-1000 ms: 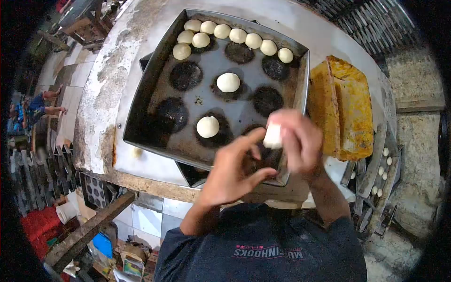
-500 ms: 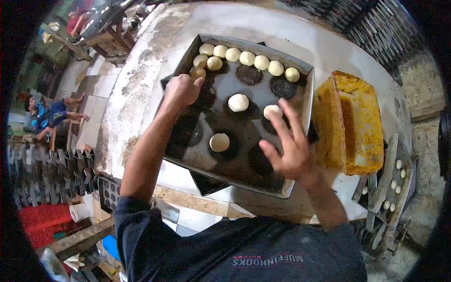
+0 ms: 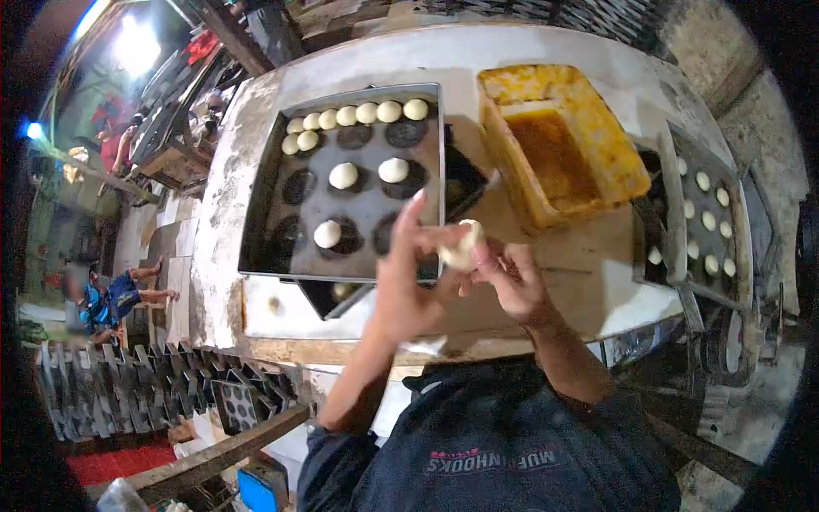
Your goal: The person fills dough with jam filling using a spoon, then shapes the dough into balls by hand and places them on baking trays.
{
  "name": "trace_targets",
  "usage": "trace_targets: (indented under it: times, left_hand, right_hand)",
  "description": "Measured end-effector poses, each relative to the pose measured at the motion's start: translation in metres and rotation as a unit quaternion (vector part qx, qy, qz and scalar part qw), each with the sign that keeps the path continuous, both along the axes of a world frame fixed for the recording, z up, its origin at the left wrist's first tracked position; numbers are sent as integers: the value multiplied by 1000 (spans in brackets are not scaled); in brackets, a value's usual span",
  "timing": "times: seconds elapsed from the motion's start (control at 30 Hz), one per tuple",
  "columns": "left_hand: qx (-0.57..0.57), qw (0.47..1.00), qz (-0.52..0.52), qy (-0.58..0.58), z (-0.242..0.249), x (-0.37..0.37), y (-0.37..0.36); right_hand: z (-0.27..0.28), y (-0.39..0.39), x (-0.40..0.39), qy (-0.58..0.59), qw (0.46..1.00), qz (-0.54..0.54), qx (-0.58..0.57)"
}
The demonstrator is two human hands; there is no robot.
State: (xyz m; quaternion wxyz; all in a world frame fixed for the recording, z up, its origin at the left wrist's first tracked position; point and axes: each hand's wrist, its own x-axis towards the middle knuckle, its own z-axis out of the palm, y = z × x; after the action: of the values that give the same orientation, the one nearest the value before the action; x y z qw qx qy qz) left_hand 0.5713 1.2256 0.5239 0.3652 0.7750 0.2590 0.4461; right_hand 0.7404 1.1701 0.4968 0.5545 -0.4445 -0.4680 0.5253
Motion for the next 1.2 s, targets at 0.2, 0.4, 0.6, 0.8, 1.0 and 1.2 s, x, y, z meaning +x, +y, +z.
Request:
trace_targets:
  times: [0.2,0.4,0.6,0.8,1.0,1.2]
  left_hand:
    - [-185,968,-29,-166,0,71,-108]
    - [56,991,81,-85,-26,151,-211]
    - [-194,981,-14,-26,-30,201,-242]
    - [-555,805,30,-208,-76,179,-219]
    - [-599,738,13,-309,-122,145,-168]
    - [-543,768,1,-341,-98,118,-97]
  right_hand:
    - [39,-92,53,-250,912,-73,317]
    - [36,-193,112,-244,928,-188,209]
    - [-31,-197,141,-220,930,-260,138]
    - [-77,-154,141,-221,939,-244,99]
    - [-105,-82,162,-211,971,-15,-112]
    - [-257,-81,200,-517,833,-195,-10]
